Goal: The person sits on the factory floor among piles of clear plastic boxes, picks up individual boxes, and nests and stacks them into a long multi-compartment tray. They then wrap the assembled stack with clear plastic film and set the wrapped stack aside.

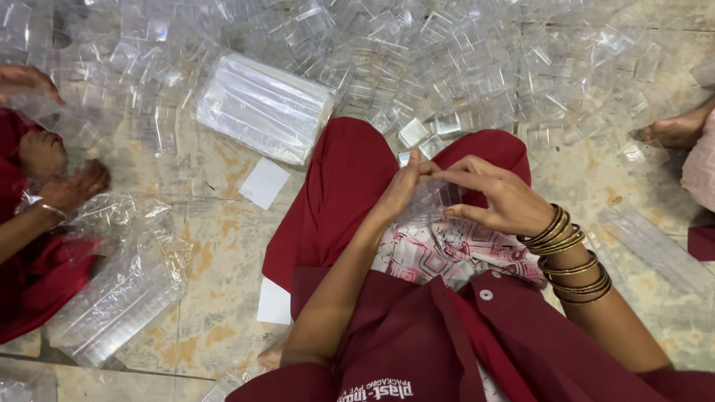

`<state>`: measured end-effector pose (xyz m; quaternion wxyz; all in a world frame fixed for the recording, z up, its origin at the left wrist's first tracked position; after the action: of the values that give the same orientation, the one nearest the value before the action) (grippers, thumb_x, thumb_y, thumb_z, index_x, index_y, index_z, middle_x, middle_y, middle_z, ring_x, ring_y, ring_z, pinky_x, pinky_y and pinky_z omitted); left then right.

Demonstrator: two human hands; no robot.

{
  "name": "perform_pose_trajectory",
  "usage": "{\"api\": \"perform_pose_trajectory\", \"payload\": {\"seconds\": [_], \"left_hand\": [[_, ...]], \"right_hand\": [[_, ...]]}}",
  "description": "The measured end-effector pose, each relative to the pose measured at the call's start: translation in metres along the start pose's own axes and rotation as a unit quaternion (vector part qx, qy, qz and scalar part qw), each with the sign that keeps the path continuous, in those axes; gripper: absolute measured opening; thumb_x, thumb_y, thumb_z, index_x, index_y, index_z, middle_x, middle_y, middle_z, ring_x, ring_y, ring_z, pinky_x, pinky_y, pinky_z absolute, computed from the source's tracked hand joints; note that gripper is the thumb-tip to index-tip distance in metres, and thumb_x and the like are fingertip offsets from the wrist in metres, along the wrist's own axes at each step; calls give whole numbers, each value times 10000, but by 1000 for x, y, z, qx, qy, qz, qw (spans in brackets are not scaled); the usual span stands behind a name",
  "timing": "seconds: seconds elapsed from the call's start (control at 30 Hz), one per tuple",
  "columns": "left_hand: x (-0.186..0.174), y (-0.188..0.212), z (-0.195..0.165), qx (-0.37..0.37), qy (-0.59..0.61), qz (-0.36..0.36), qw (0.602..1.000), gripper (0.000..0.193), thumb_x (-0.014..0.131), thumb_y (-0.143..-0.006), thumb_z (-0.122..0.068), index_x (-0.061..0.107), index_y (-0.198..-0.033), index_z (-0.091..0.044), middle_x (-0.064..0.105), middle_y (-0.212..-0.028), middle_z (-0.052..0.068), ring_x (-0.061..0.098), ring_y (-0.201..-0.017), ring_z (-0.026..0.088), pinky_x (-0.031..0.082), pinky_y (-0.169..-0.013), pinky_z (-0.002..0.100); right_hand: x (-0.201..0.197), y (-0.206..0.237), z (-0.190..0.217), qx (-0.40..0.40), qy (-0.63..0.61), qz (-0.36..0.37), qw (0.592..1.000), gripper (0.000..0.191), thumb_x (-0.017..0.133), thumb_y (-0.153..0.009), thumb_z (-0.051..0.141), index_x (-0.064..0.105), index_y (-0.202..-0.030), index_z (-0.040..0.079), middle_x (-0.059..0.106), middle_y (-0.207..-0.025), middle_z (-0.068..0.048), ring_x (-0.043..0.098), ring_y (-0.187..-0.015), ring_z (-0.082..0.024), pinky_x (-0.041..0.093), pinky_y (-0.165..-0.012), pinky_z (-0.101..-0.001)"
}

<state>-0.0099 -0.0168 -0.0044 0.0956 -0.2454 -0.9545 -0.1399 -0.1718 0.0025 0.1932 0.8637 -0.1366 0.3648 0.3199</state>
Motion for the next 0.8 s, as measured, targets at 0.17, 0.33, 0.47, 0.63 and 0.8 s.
{"api": "perform_pose_trajectory", "payload": {"seconds": [0.17,0.33,0.47,0.63,0.8], "left_hand": [[2,13,-18,45,-25,42,998,953,329,-856,-864,674,-1156,-28,707,-1038,152,698,-995,256,565,-879,439],[-8,8,-14,37,103,63,992,882,337,-971,-795,680,-962,18,694,-817,155,704,-715,236,605,-654,384],[-18,16,-15,6,286,129,950,936,228,-1023,-790,675,-905,23,681,-741,144,679,-625,218,587,-592,358],[-26,18,-25,-59,307,124,942,708,306,-1026,-619,620,-1076,14,682,-768,200,684,-648,270,589,-630,399],[-28,17,-23,-80,309,99,942,731,300,-1022,-655,624,-1095,-4,674,-738,195,677,-618,260,575,-581,388]], "right_hand": [[12,-2,-13,51,8,15,999,620,783,-802,328,622,-1343,70,656,-1175,-117,653,-1078,-268,538,-912,-392],[24,-50,-68,46,-27,-44,998,370,672,-1008,236,641,-1348,93,644,-1279,-110,661,-1151,-259,540,-979,-394],[69,-105,-102,48,46,-90,994,413,732,-910,207,637,-1291,78,495,-1464,-195,616,-1131,-335,534,-918,-429],[101,-134,-126,22,104,-132,986,287,805,-825,167,598,-973,33,435,-1559,-214,622,-1184,-339,566,-906,-405],[76,-118,-109,-25,53,-219,974,269,831,-832,110,587,-926,47,599,-1419,-169,659,-1179,-320,590,-925,-390]]}}
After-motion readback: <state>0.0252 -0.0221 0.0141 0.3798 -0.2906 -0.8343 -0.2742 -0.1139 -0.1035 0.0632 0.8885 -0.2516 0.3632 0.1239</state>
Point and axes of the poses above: each hand's wrist, its own y-axis away from the middle knuckle, its own x-axis out of the palm, z = x × y, the point moved 2 cm from there along -y, towards the middle knuckle
